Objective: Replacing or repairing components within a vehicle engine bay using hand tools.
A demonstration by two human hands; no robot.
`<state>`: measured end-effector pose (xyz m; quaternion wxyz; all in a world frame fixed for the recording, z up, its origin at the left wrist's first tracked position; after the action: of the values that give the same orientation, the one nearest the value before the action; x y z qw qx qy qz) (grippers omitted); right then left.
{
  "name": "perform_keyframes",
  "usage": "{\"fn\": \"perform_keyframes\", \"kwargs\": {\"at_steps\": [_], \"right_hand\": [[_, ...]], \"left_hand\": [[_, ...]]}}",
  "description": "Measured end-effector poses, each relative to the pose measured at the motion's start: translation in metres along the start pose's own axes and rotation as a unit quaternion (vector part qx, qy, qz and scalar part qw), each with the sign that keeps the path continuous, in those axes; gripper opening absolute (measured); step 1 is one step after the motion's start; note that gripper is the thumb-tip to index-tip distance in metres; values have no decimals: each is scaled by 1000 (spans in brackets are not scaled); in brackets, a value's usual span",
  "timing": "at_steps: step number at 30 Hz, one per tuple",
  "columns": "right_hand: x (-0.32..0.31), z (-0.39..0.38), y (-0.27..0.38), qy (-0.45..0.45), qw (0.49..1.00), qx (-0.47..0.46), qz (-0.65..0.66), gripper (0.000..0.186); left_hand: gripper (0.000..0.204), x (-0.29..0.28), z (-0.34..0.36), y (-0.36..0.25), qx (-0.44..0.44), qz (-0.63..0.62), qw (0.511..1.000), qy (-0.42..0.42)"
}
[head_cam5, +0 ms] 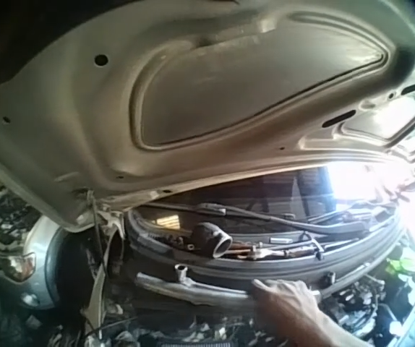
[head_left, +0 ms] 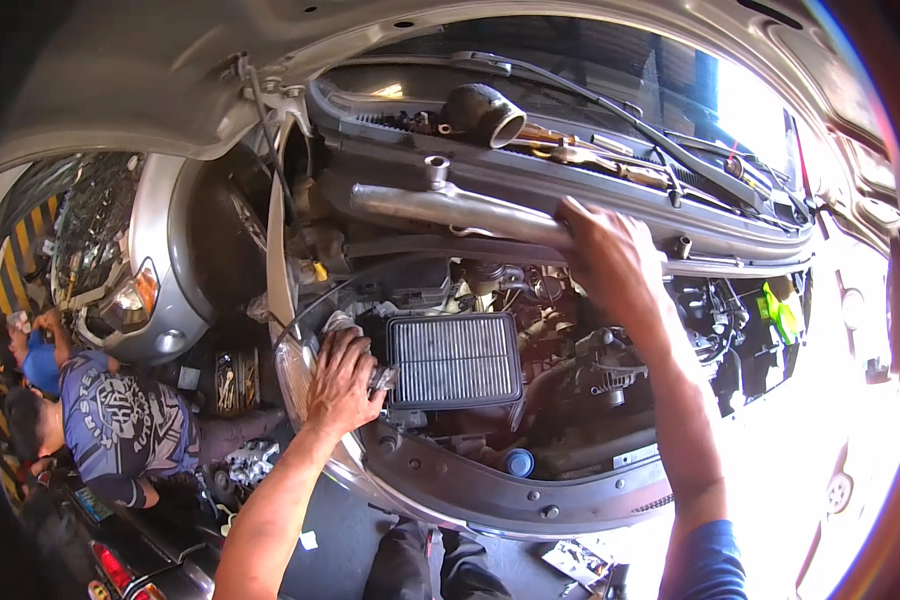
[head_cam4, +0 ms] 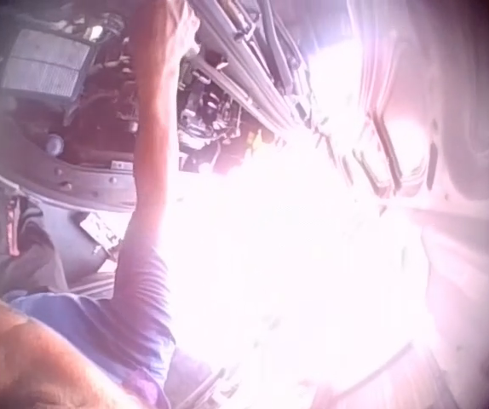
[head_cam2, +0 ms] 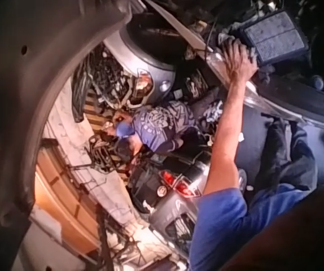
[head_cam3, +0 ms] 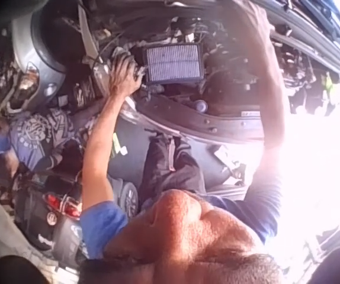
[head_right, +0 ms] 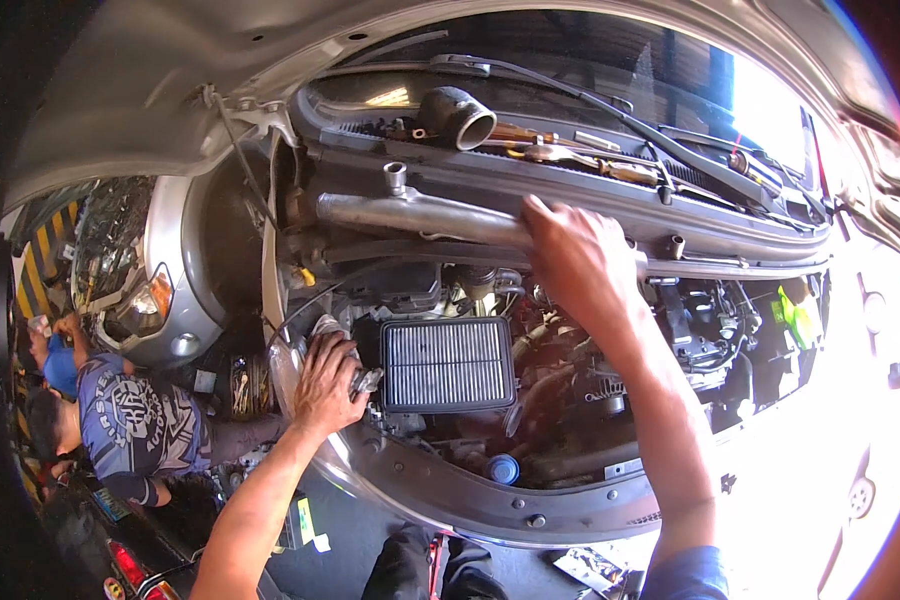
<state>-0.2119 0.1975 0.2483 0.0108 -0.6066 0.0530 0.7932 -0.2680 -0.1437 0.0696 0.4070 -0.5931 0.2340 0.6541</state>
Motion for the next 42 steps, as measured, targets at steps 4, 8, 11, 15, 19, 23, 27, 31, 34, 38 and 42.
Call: {"fn": "perform_keyframes", "kwargs": {"at_steps": [4,8,11,15,19,23,27,31,34,38,42], "right_hand": [[14,44,11,58,998,-25,-26,38],[25,53,22,46,995,-52,-70,54],[23,52,25,49,995,-66,-61,47],[26,49,21,53,994,-85,-51,33],[28,43,19,45,993,-100,-35,29],[31,42,17,46,995,-90,-19,34],[24,40,16,61,996,-57,-12,37],[27,34,19,-19,996,-85,-7,35],[29,28,18,-110,988,-107,-11,40],[43,23,11,-149,982,-94,-65,44],[44,20,13,-146,982,-92,-76,41]], "left_hand": [[40,4,0,-2,-3,-9,1000,3],[40,8,0,3,0,-9,1000,-1],[40,7,2,6,-11,-13,1000,1],[40,6,3,4,-2,-21,1000,1],[40,10,1,5,0,-18,1000,-8],[40,12,-1,5,-2,-19,1000,-10],[39,7,2,3,-1,-24,1000,-6],[40,7,1,5,-9,-21,1000,-5],[41,9,1,7,-7,-25,1000,-13],[43,8,2,4,-16,-34,999,-11],[44,8,2,4,-13,-33,999,-15]]}}
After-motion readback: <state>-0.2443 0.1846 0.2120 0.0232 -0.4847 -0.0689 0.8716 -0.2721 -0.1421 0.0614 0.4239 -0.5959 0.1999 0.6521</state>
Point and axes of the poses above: each hand's wrist, its own z-axis towards the middle knuckle, its own x-axis out of the palm, y = z × x, the point moved 4 cm from there along z, towards the middle knuckle, and after that the axes turned 3 degrees about y, right-handed, at the moved point
